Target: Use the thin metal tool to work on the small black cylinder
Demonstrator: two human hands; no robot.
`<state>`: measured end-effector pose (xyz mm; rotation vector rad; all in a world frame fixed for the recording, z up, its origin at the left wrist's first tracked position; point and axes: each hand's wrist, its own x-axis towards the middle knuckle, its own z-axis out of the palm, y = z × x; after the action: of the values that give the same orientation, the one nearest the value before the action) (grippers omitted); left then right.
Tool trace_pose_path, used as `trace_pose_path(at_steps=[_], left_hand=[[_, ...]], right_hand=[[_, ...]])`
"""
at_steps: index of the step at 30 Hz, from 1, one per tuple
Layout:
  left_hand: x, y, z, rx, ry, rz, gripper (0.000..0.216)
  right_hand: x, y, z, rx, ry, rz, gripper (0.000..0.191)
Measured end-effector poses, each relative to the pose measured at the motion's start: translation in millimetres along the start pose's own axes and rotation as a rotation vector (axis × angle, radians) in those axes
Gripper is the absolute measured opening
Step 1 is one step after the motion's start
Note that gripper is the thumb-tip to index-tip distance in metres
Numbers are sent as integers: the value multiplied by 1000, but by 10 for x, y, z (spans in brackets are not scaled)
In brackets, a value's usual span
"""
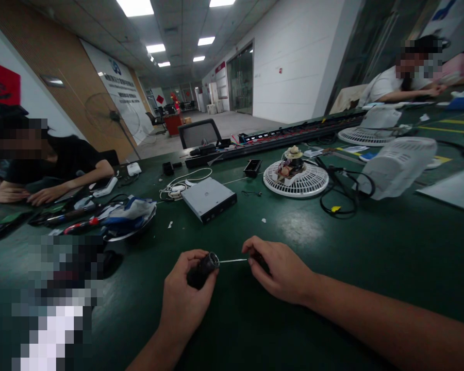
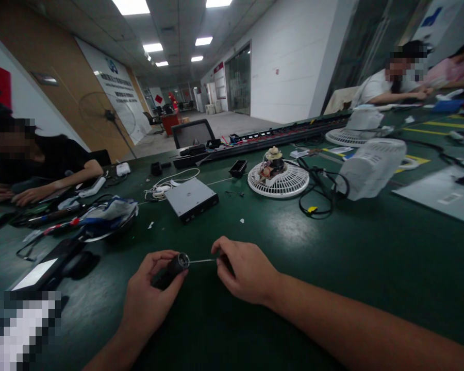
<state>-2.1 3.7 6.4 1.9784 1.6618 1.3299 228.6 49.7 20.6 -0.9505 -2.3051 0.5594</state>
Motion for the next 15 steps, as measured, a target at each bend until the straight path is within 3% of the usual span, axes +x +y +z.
trace_pose_path(at_steps=[7,15], left_hand=[[15,-3,3,-18,-17,-33,29],[-37,-73,19,16,-69,21,28]], right_hand=[[12,20,37,-115,-4,-141,17],[-16,18,39,-212,77,-115,25]])
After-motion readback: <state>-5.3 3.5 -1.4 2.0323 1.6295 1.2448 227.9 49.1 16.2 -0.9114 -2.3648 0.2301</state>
